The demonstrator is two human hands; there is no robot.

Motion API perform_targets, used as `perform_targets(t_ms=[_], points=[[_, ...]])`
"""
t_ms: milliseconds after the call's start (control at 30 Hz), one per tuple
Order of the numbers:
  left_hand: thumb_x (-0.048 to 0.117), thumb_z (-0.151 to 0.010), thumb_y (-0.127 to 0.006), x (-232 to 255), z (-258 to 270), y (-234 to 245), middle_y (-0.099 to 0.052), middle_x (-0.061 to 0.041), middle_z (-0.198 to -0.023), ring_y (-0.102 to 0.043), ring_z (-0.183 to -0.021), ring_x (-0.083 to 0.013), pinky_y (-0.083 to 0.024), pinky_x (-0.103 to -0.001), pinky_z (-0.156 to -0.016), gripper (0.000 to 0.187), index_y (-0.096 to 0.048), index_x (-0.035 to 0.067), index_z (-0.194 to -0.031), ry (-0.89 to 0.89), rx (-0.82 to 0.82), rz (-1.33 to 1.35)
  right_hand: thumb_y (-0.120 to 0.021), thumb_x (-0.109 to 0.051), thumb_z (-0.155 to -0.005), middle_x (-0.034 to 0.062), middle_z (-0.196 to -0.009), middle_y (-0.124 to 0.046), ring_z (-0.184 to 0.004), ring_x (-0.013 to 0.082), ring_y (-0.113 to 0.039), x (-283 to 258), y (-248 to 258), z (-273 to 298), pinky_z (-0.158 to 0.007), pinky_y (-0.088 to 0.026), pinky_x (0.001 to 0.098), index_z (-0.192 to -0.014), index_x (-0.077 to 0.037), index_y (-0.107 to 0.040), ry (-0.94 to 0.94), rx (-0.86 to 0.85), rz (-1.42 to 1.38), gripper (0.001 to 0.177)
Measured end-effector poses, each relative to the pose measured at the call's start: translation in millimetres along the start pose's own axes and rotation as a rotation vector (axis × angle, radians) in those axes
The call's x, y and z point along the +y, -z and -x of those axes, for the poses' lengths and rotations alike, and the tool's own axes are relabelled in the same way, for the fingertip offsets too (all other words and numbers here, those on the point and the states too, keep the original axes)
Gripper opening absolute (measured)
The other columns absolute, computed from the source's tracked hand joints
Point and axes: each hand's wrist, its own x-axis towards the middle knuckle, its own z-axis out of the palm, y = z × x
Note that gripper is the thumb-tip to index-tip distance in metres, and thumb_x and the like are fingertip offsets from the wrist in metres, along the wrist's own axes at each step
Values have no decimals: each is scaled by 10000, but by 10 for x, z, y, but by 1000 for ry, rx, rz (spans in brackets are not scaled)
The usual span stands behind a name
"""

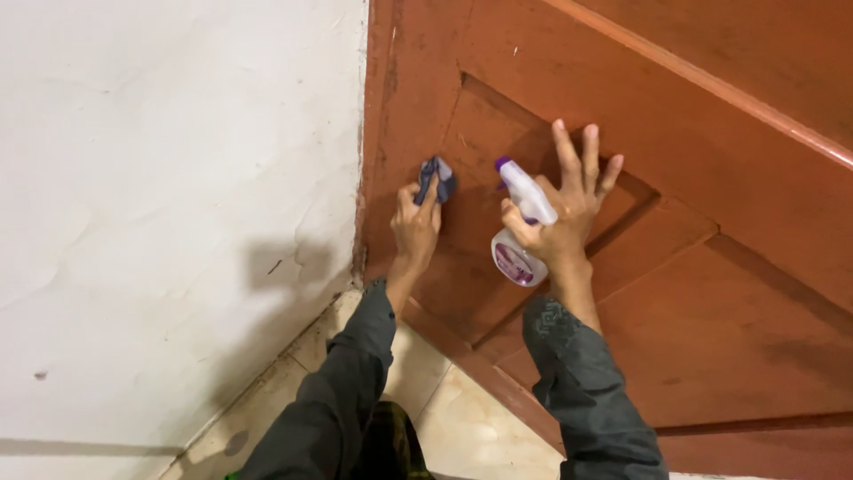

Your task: Cleaning a wooden door and its handle using a spray bottle and a cloth.

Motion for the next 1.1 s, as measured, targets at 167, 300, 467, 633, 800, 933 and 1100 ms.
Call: perform_targets(t_ms=[167, 300, 467, 633, 800, 933, 1100], points=[[63, -845, -765, -16, -3, 41, -579, -155, -1164, -647, -1023, -372, -574, -472, -770, 667, -574, 251, -1455, 39, -61, 0, -732, -376, -834, 116, -1679, -398, -1604, 380, -202, -44, -176, 110, -1303, -2, 569, -972, -202, -850, 26, -2, 10, 252], [41, -881, -737, 87, -420, 65, -593, -107, -1133, -658, -957, -311, -576, -438, -723, 727, -521, 305, -1523, -50, 24, -16, -730, -369, -831, 140, -1666, -386, -1591, 387, -228, -83, -319, 157, -1311, -56, 591, -1018, -196, -866, 23, 60, -35, 289], [41, -863, -722, 344, -1125, 215, -585, -93, -1142, -646, -959, -286, -572, -417, -727, 739, -517, 345, -1504, -154, 161, -15, -743, -399, -854, 149, -1657, -405, -1583, 371, -278, -53, -330, 183, -1314, -80, 584, -987, -150, -842, -4, 57, -36, 299], [51, -856, -733, 68, -689, 23, -580, -84, -1136, -655, -973, -279, -576, -397, -745, 698, -572, 351, -1465, -167, 149, -1, -744, -404, -853, 148, -1645, -429, -1578, 366, -292, -49, -398, 188, -1309, -78, 579, -962, -140, -840, 2, 59, -29, 302], [-1, -864, -688, -157, 13, -169, -565, -126, -1171, -650, -1008, -334, -580, -434, -807, 666, -597, 285, -1459, -66, 110, 11, -729, -401, -835, 146, -1635, -435, -1569, 375, -282, -67, -529, 273, -1295, -51, 578, -954, -141, -842, -9, 48, -51, 307], [-14, -850, -683, -278, 373, -182, -576, -157, -1205, -647, -1026, -359, -575, -449, -819, 665, -608, 236, -1461, 17, 1, 28, -727, -389, -839, 148, -1635, -432, -1573, 377, -278, -99, -604, 353, -1302, -45, 575, -954, -130, -835, -10, 26, -59, 304], [13, -873, -717, -488, 800, -290, -592, -132, -1228, -615, -1094, -353, -540, -457, -862, 602, -633, 249, -1421, 58, -56, -63, -746, -382, -824, 167, -1610, -453, -1557, 389, -301, -163, -722, 479, -1295, -68, 579, -936, -107, -803, -25, -16, -72, 301]])
